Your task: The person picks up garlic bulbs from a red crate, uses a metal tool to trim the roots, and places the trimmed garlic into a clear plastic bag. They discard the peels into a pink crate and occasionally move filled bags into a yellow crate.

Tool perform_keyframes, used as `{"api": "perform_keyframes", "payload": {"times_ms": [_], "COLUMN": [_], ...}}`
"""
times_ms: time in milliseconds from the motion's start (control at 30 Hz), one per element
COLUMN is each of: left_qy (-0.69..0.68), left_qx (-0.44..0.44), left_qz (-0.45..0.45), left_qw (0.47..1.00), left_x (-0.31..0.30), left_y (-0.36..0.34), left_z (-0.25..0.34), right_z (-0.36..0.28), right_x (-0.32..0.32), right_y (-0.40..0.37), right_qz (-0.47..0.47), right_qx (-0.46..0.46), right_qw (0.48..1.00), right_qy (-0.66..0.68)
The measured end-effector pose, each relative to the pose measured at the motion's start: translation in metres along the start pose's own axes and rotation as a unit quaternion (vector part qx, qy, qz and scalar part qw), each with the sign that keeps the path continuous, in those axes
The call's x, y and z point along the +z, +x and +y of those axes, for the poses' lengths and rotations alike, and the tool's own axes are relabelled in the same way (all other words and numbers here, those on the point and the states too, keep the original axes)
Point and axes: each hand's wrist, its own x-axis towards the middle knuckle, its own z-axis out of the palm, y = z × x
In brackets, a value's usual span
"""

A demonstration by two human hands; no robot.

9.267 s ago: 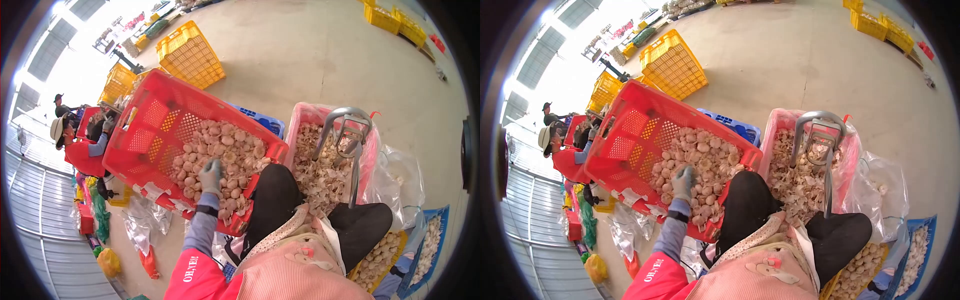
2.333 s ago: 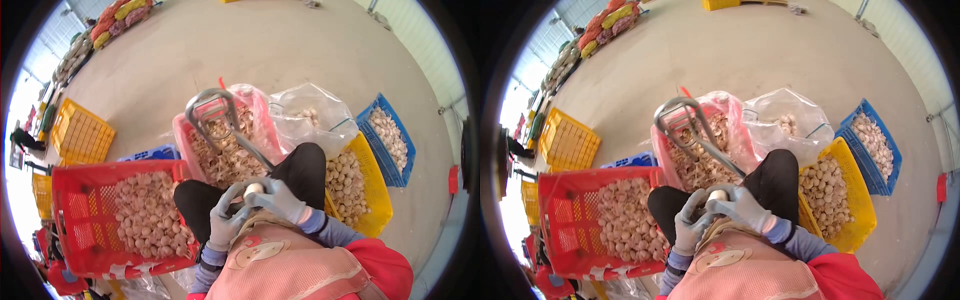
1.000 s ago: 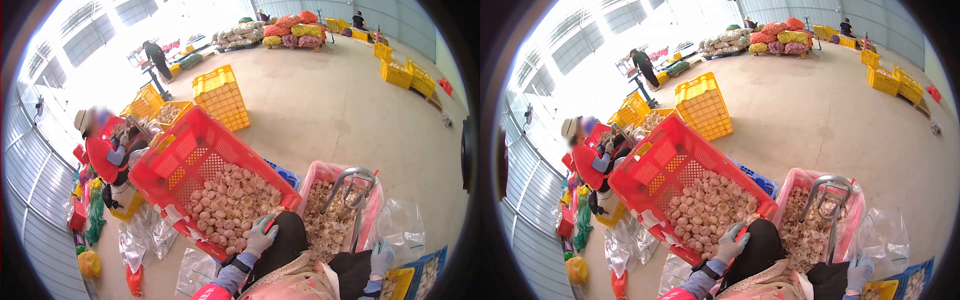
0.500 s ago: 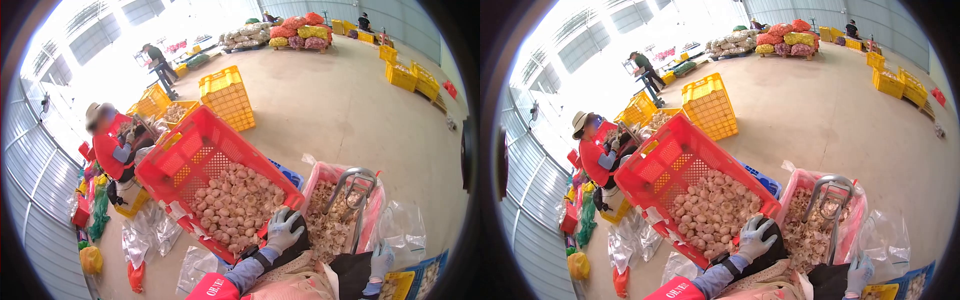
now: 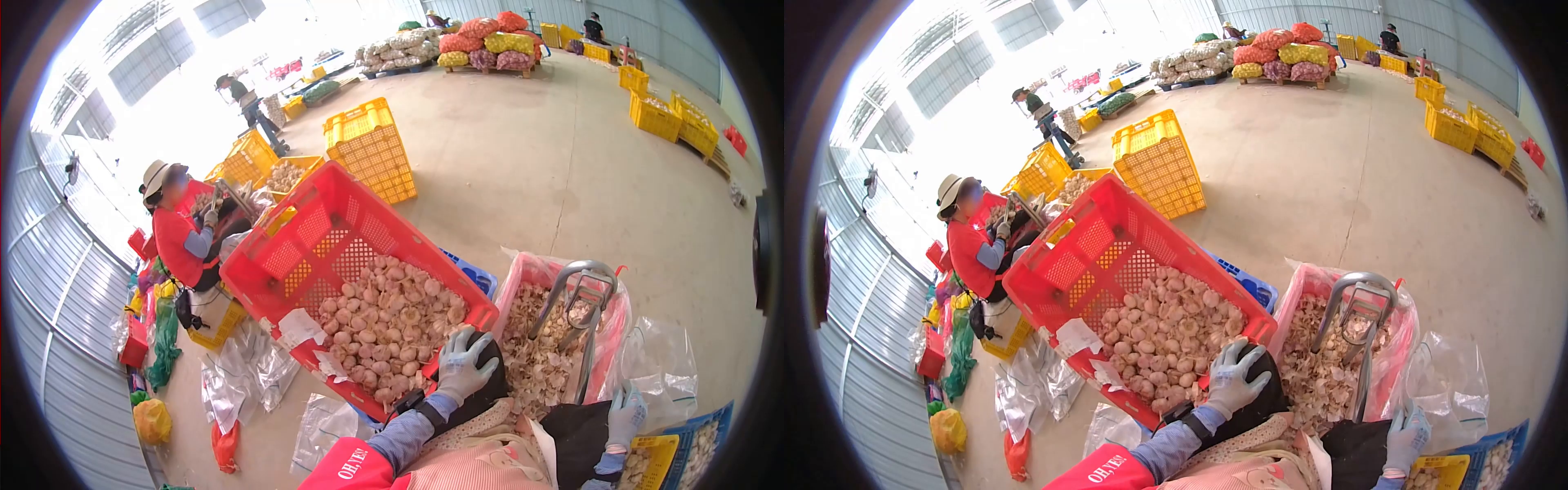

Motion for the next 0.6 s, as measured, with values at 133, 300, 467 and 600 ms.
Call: {"api": "perform_keyframes", "payload": {"times_ms": [133,300,467,600], "left_qy": [-0.002,0.002,0.003,0.006], "left_qx": [0.000,-0.001,-0.002,-0.001], "left_qz": [0.000,0.002,-0.001,-0.001], "left_qw": [1.000,1.000,1.000,1.000], "left_x": [0.0006,0.0014,0.0017,0.0019], "left_y": [0.0001,0.0001,0.0002,0.0007], "left_z": [-0.0004,-0.0005,-0.0010,-0.0008], "right_z": [-0.0030,-0.0010,-0.0012,-0.0024], "right_x": [-0.0010,-0.0002,0.0006,-0.0005], "right_y": [0.0003,-0.0004,-0.0005,0.0000], "right_qz": [0.022,0.022,0.034,0.026], "right_qx": [-0.015,-0.014,-0.022,-0.016], "right_qw": [1.000,1.000,0.999,1.000], "right_qy": [0.010,-0.007,0.005,0.003]}}
